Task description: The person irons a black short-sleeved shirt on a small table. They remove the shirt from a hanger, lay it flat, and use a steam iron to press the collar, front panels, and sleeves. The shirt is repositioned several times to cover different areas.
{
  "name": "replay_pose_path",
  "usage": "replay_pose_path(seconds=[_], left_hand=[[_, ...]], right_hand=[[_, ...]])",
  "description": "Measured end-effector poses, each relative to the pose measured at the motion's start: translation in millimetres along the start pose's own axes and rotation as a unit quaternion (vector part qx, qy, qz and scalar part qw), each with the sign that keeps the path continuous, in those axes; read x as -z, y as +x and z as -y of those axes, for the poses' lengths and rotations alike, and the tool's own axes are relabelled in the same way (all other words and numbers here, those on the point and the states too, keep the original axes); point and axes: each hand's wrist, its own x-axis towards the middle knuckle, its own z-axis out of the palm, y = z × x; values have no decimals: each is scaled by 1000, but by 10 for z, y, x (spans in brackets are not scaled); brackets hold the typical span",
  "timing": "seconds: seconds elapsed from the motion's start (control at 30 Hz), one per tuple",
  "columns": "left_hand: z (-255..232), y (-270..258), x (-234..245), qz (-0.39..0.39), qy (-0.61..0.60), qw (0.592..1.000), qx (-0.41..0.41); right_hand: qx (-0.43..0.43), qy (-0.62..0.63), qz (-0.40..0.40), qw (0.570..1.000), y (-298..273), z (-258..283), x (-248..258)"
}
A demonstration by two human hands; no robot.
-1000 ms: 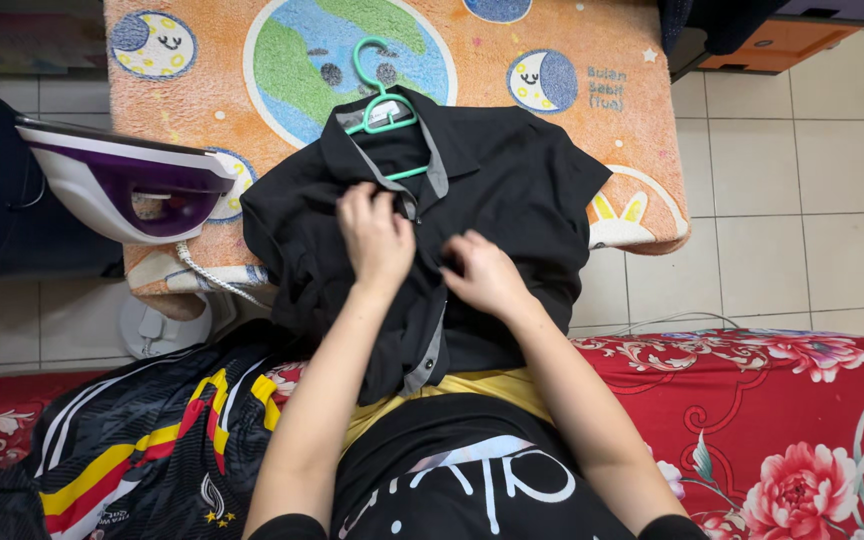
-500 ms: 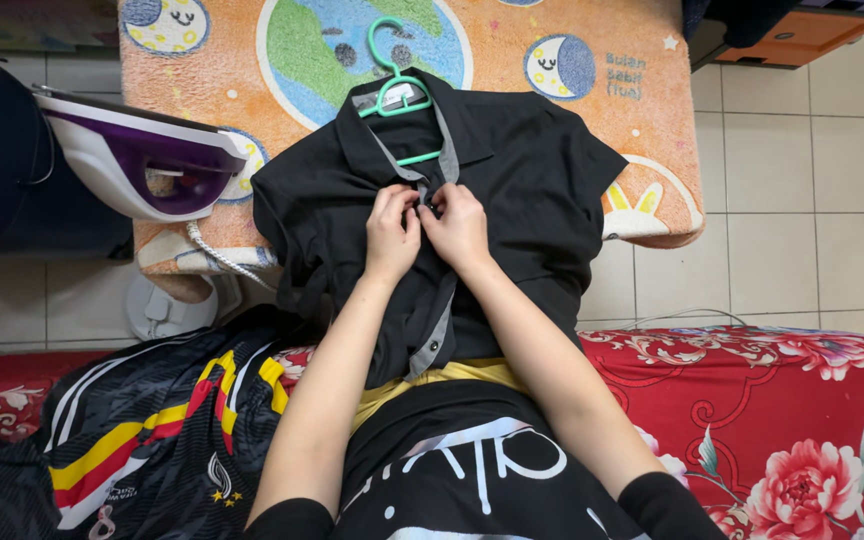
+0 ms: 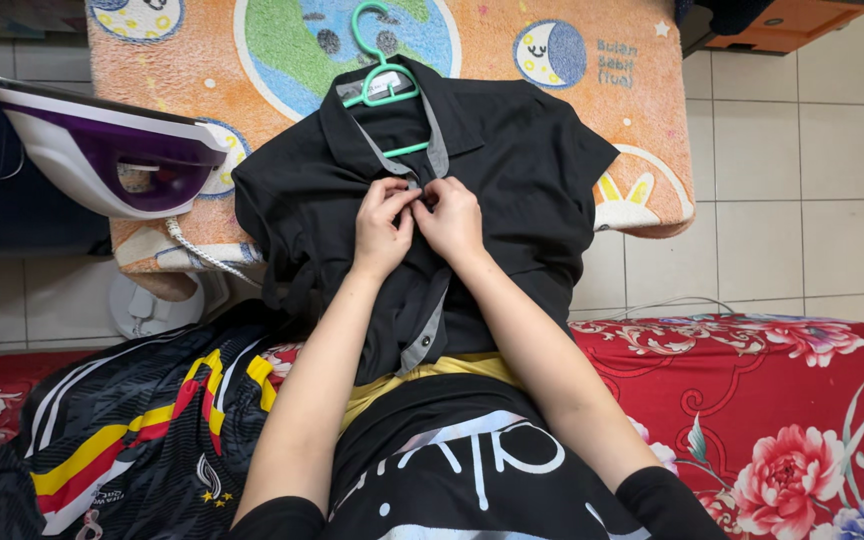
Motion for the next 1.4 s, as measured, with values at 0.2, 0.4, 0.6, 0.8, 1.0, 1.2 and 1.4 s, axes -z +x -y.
replay_pose_path(seconds=[0.2, 0.4, 0.6, 0.8, 1.0, 1.2, 1.4], left_hand=[[-72, -4, 14, -13, 43, 999, -29], [-88, -14, -31, -23, 67, 997, -29], [-30, -24, -76, -24, 107, 993, -46], [9, -30, -90, -17, 118, 992, -50], [2, -9, -66, -7, 111, 993, -48], [-28, 15, -63, -11, 108, 993, -43], [-40, 14, -81, -18, 115, 992, -48]], right_hand=[[-125, 106, 54, 985, 68, -216, 3], [-144, 121, 92, 978, 76, -357, -2], [-164, 286, 184, 926, 61, -481, 5], [-152, 207, 163, 953, 53, -393, 45], [-101, 95, 105, 985, 95, -329, 44], [-36, 114, 39, 992, 52, -352, -38], [-21, 198, 50, 979, -33, -591, -137]])
